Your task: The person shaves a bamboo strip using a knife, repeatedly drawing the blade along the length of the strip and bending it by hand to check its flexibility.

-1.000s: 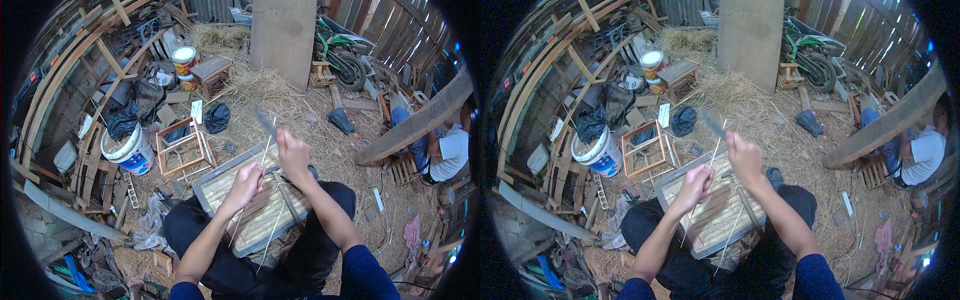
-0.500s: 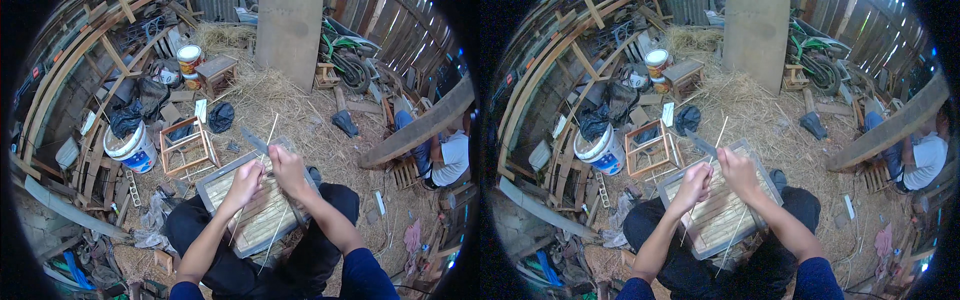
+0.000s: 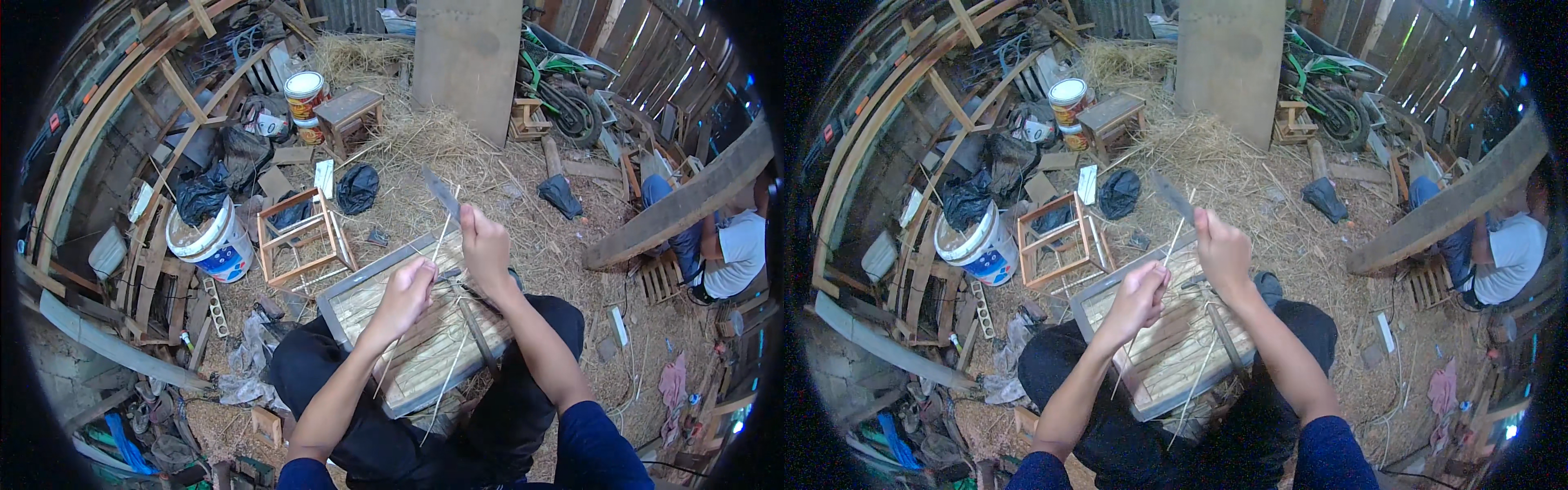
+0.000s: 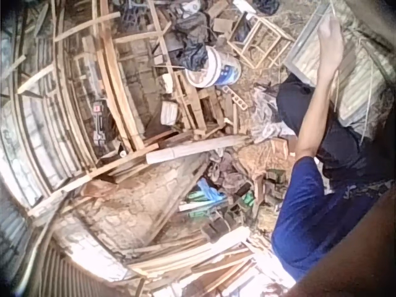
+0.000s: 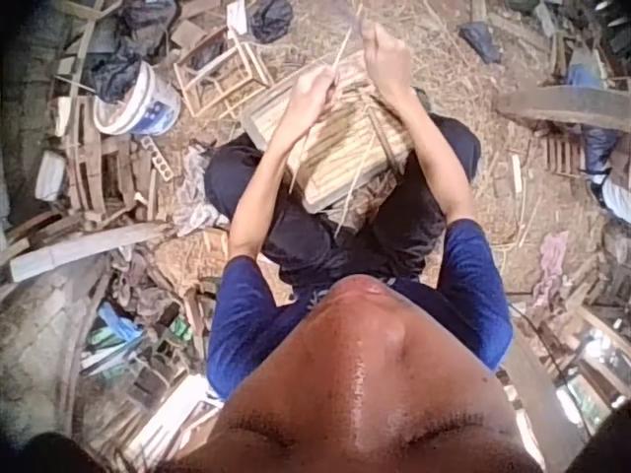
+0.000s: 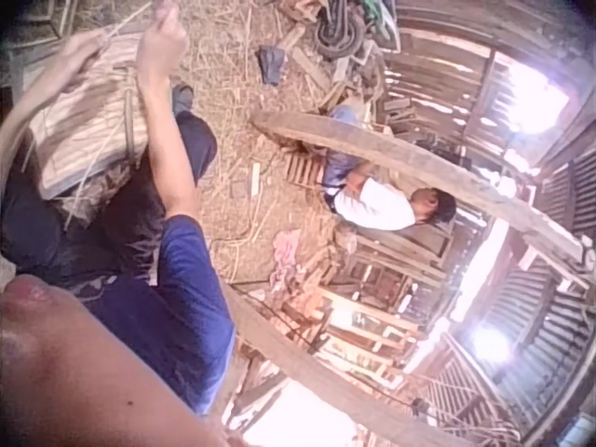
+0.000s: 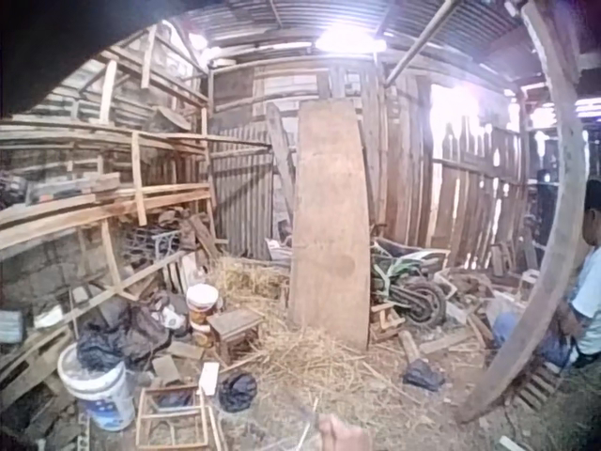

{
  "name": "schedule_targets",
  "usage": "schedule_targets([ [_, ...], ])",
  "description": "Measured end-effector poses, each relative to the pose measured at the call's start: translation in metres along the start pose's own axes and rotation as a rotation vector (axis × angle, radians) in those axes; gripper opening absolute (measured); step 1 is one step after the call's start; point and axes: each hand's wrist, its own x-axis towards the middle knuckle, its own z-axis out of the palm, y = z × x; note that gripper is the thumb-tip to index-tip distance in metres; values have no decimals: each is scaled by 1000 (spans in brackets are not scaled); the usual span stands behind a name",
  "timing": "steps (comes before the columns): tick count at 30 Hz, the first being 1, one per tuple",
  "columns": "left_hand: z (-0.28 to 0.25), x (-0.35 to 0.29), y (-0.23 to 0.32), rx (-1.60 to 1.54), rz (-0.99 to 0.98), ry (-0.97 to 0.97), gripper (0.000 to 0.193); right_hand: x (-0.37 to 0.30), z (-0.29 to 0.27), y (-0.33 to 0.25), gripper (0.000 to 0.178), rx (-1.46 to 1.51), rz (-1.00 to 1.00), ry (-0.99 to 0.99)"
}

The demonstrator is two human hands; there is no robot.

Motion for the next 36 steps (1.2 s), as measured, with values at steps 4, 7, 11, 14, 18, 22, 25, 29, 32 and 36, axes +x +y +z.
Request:
schedule_targets([
  [4,0,0,-3,-37,-12,25,27,-22,13,-2,36,45,-68,25],
  [7,-5,1,-4,-24,-27,36,27,-18,8,-5,37,-6,-234,32],
  [11,-3,-3,-3,-8,11,13,26,-1,8,6,35,-29,-91,110],
  [14,-8,3,-12,26,40,32,28,-27,21,-1,35,-9,-217,49],
  [18,-14,2,-8,32,63,44,29,-12,17,0,34,-30,-295,68],
  [22,-6,-8,0,-32,-35,16,29,-2,17,6,33,-81,-122,106],
  [25,-10,-7,-6,-53,-52,35,29,-22,17,-6,32,-36,-142,51],
  [29,-8,-9,-2,-56,-46,42,27,-7,10,-3,35,-10,-158,72],
  [32,-7,-7,1,-74,-14,10,27,1,12,-1,35,-8,-149,136],
  [36,-3,-4,0,-75,-65,56,27,-20,16,-8,34,-2,-127,84],
])
